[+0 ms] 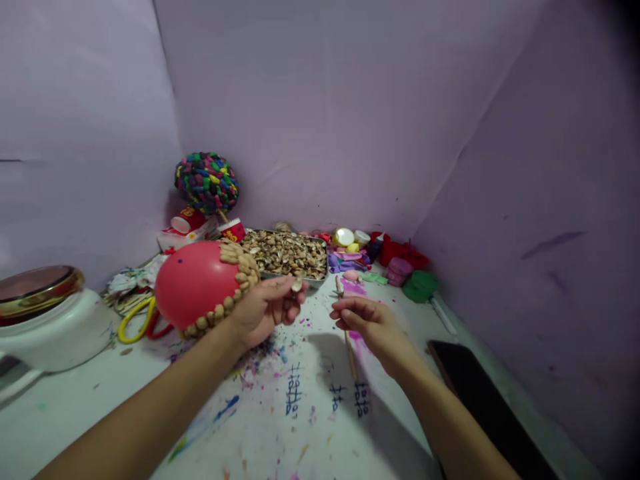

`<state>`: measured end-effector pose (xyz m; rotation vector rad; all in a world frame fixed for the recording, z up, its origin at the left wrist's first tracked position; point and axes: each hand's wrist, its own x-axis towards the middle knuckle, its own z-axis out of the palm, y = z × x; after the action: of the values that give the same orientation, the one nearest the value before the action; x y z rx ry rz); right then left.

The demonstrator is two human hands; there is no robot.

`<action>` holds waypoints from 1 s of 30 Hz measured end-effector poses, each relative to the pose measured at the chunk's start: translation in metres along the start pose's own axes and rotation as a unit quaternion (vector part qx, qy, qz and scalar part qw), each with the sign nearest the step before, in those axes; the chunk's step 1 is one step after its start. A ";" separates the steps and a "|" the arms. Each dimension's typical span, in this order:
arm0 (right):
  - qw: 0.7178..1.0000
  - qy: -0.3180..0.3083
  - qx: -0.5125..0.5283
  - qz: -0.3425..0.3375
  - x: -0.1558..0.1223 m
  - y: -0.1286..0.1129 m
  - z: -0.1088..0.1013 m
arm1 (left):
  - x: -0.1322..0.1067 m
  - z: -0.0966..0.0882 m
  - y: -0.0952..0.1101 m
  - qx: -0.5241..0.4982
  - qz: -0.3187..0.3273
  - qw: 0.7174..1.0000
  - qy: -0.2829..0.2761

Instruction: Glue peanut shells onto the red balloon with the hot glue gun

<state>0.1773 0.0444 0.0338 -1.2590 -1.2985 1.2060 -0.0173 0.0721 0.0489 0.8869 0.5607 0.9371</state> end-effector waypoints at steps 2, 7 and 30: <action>0.999 -0.029 0.027 0.034 -0.006 0.000 0.006 | -0.002 0.002 0.015 0.006 0.038 0.999 0.025; 0.993 -0.082 0.050 0.067 -0.011 -0.007 0.023 | -0.004 -0.002 0.036 0.036 0.137 0.988 0.064; 0.974 -0.025 0.201 0.104 -0.008 -0.014 0.002 | -0.004 -0.008 0.047 -0.036 0.107 0.993 0.022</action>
<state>0.1743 0.0361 0.0478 -1.0886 -0.9087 1.5683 -0.0460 0.0857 0.0844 0.8750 0.4723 1.1673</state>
